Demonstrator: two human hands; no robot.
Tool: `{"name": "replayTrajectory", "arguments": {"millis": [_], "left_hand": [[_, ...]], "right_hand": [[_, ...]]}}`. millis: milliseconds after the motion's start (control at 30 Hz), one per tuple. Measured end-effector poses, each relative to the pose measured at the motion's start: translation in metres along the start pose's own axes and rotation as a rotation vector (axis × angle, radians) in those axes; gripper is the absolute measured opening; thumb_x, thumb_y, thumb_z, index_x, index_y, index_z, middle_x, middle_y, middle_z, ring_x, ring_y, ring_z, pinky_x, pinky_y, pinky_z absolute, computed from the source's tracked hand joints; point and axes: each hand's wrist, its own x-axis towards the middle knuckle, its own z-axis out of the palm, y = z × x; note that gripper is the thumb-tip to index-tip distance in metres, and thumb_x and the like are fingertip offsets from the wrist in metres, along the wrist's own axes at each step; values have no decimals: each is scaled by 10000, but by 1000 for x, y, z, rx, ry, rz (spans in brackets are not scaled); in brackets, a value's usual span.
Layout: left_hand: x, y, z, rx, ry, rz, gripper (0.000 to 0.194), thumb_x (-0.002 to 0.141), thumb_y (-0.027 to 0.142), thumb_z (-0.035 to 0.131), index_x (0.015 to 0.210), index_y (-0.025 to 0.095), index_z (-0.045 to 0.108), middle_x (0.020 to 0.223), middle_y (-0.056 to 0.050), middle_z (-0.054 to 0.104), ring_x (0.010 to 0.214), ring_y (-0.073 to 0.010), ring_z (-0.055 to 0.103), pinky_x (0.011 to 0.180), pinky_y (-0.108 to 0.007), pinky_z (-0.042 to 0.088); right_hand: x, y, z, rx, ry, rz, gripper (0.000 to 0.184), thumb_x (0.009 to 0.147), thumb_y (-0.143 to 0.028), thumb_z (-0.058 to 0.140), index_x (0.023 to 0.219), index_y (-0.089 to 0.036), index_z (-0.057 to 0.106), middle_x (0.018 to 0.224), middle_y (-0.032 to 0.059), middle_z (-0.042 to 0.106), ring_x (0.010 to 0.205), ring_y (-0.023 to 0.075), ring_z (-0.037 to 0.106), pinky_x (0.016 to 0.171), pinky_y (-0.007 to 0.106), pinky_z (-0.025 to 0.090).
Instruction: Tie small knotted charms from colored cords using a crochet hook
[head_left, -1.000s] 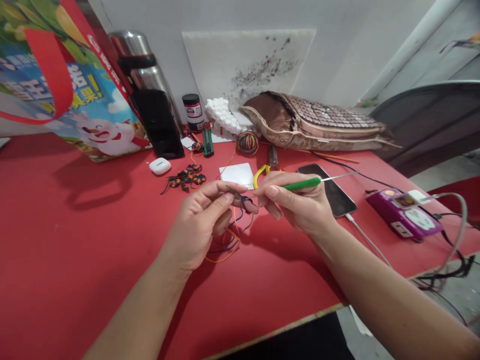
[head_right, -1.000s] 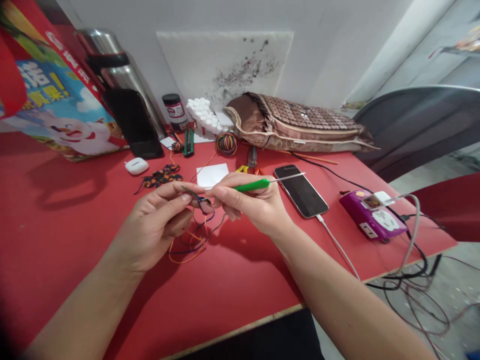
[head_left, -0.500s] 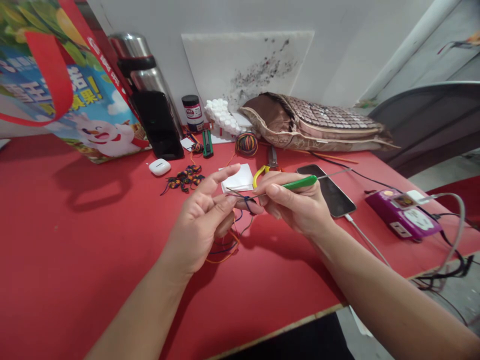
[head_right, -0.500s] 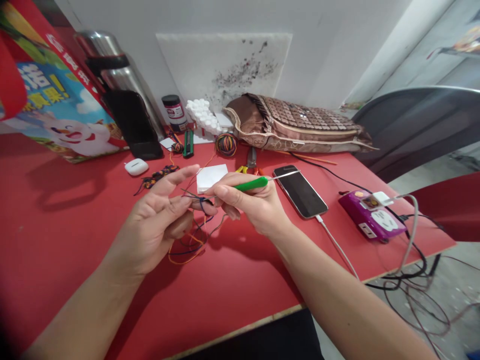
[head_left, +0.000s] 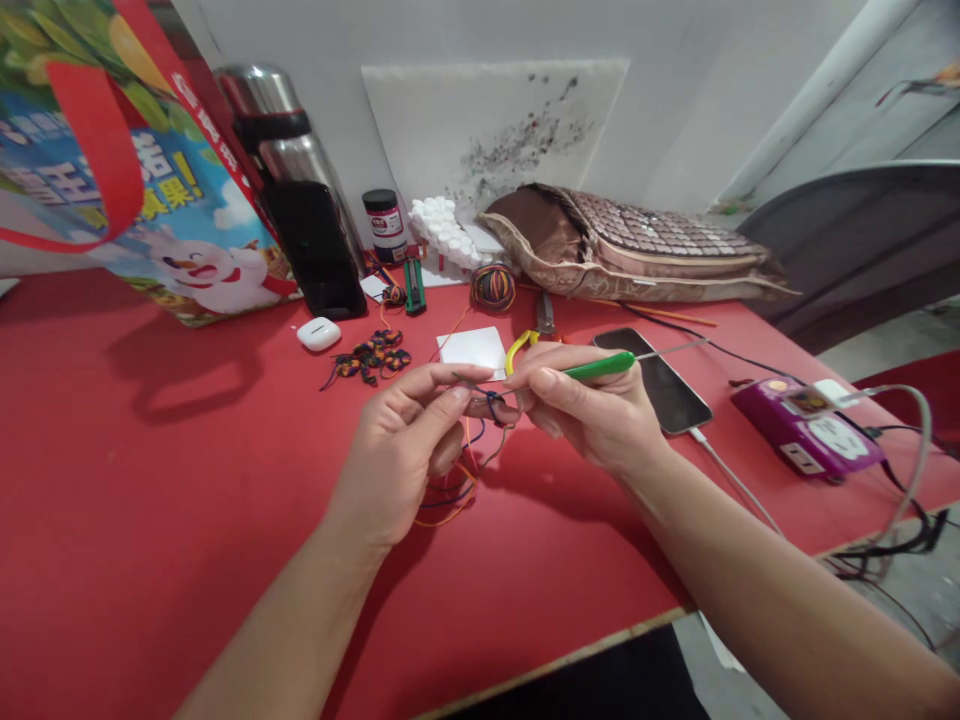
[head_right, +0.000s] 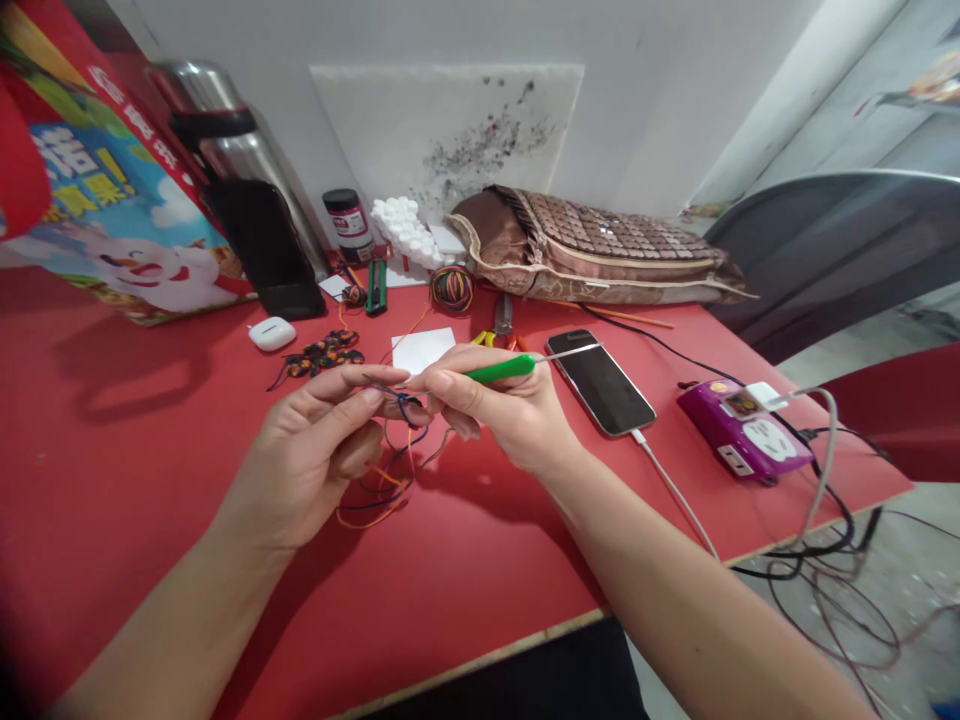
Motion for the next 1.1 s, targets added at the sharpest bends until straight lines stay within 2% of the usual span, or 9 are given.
{"name": "replayTrajectory", "arguments": {"millis": [67,133,300,500,633,733,833,1000,1100], "left_hand": [[0,-2,-2,9,-18,14,271,893,230,779,1163,235,809,748,-48,789,389,-20,290,413,-205,159],[0,-3,-3,47,-36,48,329,922,224,754,1245,269,795,705,-22,760,399,-30,296,418,-205,177],[-1,-2,-1,141,-46,136,168,914,169,732,1002,240,855,635,-4,710,410,-37,302,422,-213,193],[-1,-1,0,70,-35,78,22,915,200,734,898,210,723,742,-35,794,369,-25,310,395,-188,197],[1,-2,2,38,9,46,99,879,207,740,883,199,642,657,-27,761,358,-27,309,388,-167,219],[1,-2,5,30,62,48,149,830,202,761,823,189,613,538,26,664,359,-30,321,386,-154,235],[1,-1,6,-14,101,48,191,776,192,793,781,182,602,511,58,612,358,-23,320,382,-150,231],[-1,3,6,-104,69,-57,191,749,205,801,776,168,616,502,54,601,351,-12,251,384,-167,160],[-2,5,4,-123,37,-82,187,748,193,815,797,147,640,598,3,692,366,0,257,397,-174,139]], "right_hand": [[0,0,0,-9,1,1,123,957,-222,774,963,-242,896,750,26,737,482,70,552,444,222,415],[0,0,0,-15,-4,-1,125,959,-226,775,974,-249,896,758,29,748,484,74,557,448,227,422],[-1,2,0,-18,-9,-13,131,964,-224,770,982,-252,896,747,26,745,497,77,573,451,225,430],[-1,1,-1,-13,-35,-6,139,973,-214,762,1004,-249,893,761,27,748,514,71,575,459,218,426],[-2,1,0,-28,-38,-21,145,971,-201,761,1011,-252,891,762,22,752,500,67,563,451,220,417],[-2,2,2,-91,-13,-69,145,954,-192,775,1012,-255,892,764,22,756,499,74,562,469,239,439],[-2,2,3,-131,9,-102,147,943,-186,785,1008,-262,892,764,20,762,493,78,562,490,256,458],[-1,2,2,-87,12,-46,150,958,-201,765,1002,-264,893,805,33,777,490,78,565,453,242,435],[-1,1,2,-34,25,-19,129,953,-225,774,980,-258,896,793,38,770,490,83,568,422,232,412]]}}
